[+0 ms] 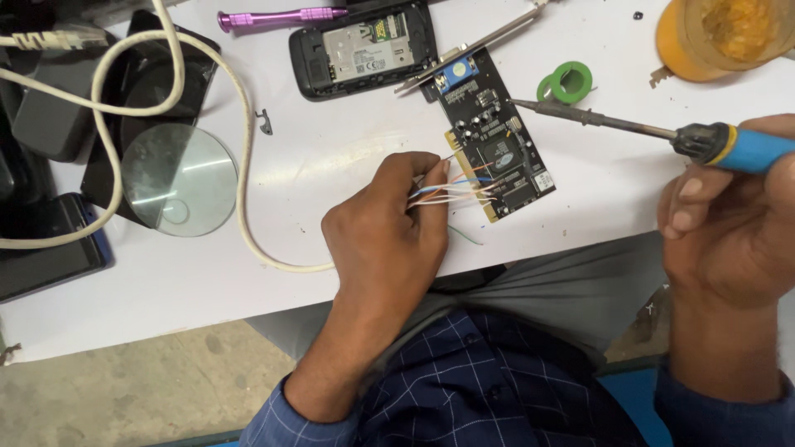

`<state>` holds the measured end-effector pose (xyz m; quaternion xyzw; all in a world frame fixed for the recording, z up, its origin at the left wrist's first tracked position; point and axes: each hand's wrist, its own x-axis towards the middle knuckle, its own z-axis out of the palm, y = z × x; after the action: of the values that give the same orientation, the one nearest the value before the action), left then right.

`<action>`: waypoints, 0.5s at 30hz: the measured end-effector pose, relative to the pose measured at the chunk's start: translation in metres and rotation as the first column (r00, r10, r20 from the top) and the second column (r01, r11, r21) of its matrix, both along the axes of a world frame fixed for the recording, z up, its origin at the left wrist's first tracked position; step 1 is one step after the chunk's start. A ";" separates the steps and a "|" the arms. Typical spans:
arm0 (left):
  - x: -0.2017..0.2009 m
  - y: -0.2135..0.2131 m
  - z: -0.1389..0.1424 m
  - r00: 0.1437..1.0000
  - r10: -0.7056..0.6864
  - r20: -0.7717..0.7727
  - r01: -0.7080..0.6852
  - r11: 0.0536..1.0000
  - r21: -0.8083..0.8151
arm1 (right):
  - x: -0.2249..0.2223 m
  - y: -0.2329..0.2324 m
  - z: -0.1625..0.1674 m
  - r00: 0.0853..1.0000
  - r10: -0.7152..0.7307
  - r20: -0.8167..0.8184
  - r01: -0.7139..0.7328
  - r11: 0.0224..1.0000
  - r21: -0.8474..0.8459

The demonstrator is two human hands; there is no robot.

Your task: The person strips and arranges the ends of a bundle of colored wires, then solders each wire tip to contact points on a black circuit board using a soldering iron, holding the wires in place with one hand while applying the iron with the other.

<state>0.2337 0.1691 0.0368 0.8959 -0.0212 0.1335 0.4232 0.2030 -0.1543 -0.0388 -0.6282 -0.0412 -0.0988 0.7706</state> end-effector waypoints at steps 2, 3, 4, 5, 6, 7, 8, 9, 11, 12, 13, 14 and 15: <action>0.001 0.001 0.001 1.000 0.004 0.002 -0.004 0.997 -0.080 | 0.001 -0.001 -0.001 1.000 -0.003 0.000 0.003 1.000 -0.016; 0.002 0.001 0.001 1.000 0.003 -0.006 -0.003 0.994 -0.105 | 0.001 0.000 -0.001 1.000 -0.006 -0.002 0.006 1.000 -0.015; 0.002 0.002 0.001 1.000 0.002 -0.017 -0.004 0.991 -0.131 | 0.001 0.000 -0.001 1.000 -0.010 -0.003 0.010 1.000 -0.014; 0.001 0.002 0.001 1.000 0.003 -0.030 -0.006 0.994 -0.111 | -0.001 0.003 -0.002 1.000 -0.016 -0.003 0.016 1.000 0.010; 0.001 0.001 0.001 0.999 0.003 -0.043 -0.007 0.996 -0.090 | -0.001 0.006 -0.002 1.000 -0.023 -0.005 0.023 1.000 0.011; 0.001 0.001 0.001 0.998 0.004 -0.056 -0.008 0.998 -0.070 | -0.002 0.008 -0.001 1.000 -0.029 -0.006 0.029 0.999 0.013; 0.001 0.002 0.000 0.999 0.001 -0.045 -0.003 0.999 -0.044 | -0.002 0.011 -0.001 0.999 -0.035 -0.008 0.035 0.999 -0.009; 0.002 0.002 0.000 0.999 -0.002 -0.035 0.002 1.000 -0.019 | -0.002 0.013 0.001 0.999 -0.031 -0.007 0.031 0.999 -0.025; 0.002 0.002 -0.002 0.999 -0.005 -0.033 0.005 1.000 0.016 | 0.000 0.016 0.004 1.000 -0.015 -0.001 0.015 0.999 -0.052; 0.003 0.002 -0.002 0.999 -0.005 -0.040 0.006 1.000 0.026 | 0.000 0.016 0.006 1.000 -0.013 -0.005 0.012 0.997 -0.073; 0.002 0.001 -0.002 0.999 -0.005 -0.049 0.007 0.999 0.036 | 0.001 0.017 0.008 1.000 -0.010 -0.009 0.009 0.996 -0.094; 0.001 0.001 -0.003 0.998 -0.005 -0.058 0.007 0.999 0.041 | 0.001 0.017 0.010 1.000 -0.019 -0.019 0.016 0.992 -0.127; 0.001 0.001 -0.003 0.998 -0.004 -0.062 0.007 0.999 0.047 | 0.002 0.017 0.010 1.000 -0.023 -0.017 0.020 0.990 -0.138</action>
<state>0.2350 0.1700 0.0342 0.9092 -0.0136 0.1042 0.4029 0.2047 -0.1373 -0.0287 -0.6813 -0.0338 -0.0981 0.7246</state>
